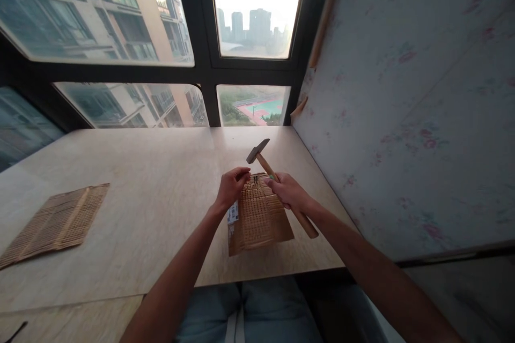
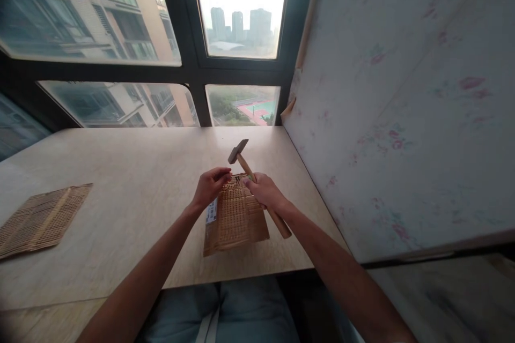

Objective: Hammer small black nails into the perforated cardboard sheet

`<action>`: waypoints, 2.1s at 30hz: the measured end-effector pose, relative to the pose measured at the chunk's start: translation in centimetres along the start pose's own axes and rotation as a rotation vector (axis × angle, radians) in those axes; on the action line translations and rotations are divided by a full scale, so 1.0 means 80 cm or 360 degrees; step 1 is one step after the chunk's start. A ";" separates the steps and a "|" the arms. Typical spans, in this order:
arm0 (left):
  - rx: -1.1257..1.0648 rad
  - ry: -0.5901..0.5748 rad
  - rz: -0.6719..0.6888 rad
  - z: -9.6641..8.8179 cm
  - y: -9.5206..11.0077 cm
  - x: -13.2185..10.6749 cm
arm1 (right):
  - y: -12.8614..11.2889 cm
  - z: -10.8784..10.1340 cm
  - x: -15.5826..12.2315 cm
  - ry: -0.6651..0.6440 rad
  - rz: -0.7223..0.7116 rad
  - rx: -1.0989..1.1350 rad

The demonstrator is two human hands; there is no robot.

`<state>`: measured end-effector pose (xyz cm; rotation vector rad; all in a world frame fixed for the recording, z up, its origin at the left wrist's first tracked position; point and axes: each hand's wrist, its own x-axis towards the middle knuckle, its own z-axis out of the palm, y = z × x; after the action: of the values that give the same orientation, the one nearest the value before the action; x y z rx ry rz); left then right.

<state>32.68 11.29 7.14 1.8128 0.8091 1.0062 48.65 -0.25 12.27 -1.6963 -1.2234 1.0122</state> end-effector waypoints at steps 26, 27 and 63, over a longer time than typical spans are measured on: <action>0.0351 -0.0207 0.0186 -0.009 -0.022 0.009 | 0.028 -0.017 -0.021 -0.0025 0.0084 0.0088; 0.0343 -0.0203 0.0195 -0.009 -0.023 0.009 | 0.028 -0.017 -0.021 -0.0022 0.0087 0.0089; 0.0120 -0.0113 0.0117 0.001 -0.029 0.002 | 0.030 -0.017 -0.019 -0.0059 0.0081 0.0092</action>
<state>32.53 12.33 5.02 1.9438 0.7511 0.9634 50.36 -2.47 10.83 -1.6781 -1.1685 1.1038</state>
